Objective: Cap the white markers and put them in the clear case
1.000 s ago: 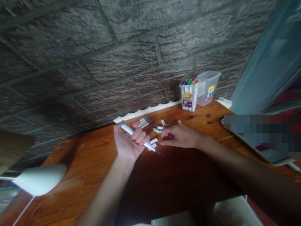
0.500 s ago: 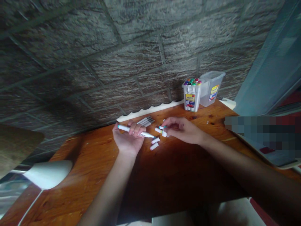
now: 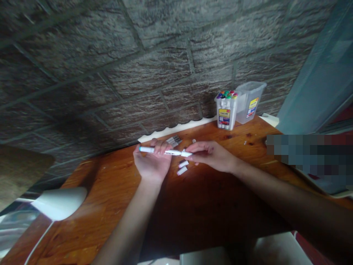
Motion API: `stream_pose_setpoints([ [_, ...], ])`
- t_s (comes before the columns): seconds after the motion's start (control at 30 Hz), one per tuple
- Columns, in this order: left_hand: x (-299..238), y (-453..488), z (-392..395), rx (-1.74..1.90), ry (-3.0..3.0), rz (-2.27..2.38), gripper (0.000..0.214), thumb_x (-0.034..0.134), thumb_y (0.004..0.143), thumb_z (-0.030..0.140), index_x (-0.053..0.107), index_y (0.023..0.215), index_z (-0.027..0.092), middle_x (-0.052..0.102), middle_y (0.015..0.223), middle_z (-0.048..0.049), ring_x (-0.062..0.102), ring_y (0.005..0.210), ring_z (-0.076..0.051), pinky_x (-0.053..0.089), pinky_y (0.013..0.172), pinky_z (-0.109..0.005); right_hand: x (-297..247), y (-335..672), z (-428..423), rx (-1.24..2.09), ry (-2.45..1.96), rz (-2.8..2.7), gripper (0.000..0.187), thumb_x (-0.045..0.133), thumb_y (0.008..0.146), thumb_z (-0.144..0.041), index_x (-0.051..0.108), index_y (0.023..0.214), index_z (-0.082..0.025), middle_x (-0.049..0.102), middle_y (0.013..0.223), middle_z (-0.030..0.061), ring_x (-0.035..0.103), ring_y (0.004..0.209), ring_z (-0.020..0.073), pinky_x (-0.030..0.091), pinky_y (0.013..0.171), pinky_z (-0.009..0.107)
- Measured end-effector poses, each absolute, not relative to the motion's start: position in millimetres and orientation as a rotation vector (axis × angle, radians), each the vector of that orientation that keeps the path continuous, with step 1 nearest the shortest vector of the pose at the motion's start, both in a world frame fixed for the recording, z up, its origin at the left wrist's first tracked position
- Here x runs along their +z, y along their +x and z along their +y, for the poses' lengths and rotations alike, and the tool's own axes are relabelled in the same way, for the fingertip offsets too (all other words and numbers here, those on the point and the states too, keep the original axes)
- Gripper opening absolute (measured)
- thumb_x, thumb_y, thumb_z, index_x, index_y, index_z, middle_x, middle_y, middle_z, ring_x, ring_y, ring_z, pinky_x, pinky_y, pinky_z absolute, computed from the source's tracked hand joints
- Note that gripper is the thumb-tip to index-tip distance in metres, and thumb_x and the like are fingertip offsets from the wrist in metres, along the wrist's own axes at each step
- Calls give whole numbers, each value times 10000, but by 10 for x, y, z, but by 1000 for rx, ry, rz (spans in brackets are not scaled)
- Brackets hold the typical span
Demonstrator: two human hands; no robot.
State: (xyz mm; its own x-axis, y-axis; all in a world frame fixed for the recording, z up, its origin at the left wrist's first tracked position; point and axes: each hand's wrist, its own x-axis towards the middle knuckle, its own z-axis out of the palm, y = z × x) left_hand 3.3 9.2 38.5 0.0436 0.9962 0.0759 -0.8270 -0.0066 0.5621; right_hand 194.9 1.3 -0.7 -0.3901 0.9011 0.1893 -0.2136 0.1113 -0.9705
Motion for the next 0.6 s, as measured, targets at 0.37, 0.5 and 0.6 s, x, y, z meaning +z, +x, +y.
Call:
stream_pose_setpoints([
  [0.37, 330, 96, 181, 1391, 712, 706, 241, 437, 920, 299, 620, 928, 143, 708, 983, -107, 674, 1024, -207, 516, 957, -361, 97, 2164, 137, 1384, -774, -1283, 290, 808, 696, -320, 756, 939, -171, 743, 786, 22, 658, 693, 127, 537, 677, 283],
  [0.5, 204, 98, 212, 1380, 932, 884, 227, 488, 926, 336, 605, 922, 141, 702, 840, -80, 696, 806, -172, 557, 782, -301, 120, 2184, 149, 1321, -767, -1224, 308, 834, 662, -326, 743, 915, -177, 735, 774, 12, 643, 663, 115, 533, 668, 276],
  [0.6, 103, 103, 202, 1347, 1384, 1129, 216, 494, 935, 347, 606, 925, 163, 601, 646, 8, 561, 530, -113, 465, 556, -226, 154, 2207, 161, 1238, -728, -1177, 342, 864, 619, -313, 722, 903, -187, 726, 758, -3, 628, 634, 102, 532, 645, 258],
])
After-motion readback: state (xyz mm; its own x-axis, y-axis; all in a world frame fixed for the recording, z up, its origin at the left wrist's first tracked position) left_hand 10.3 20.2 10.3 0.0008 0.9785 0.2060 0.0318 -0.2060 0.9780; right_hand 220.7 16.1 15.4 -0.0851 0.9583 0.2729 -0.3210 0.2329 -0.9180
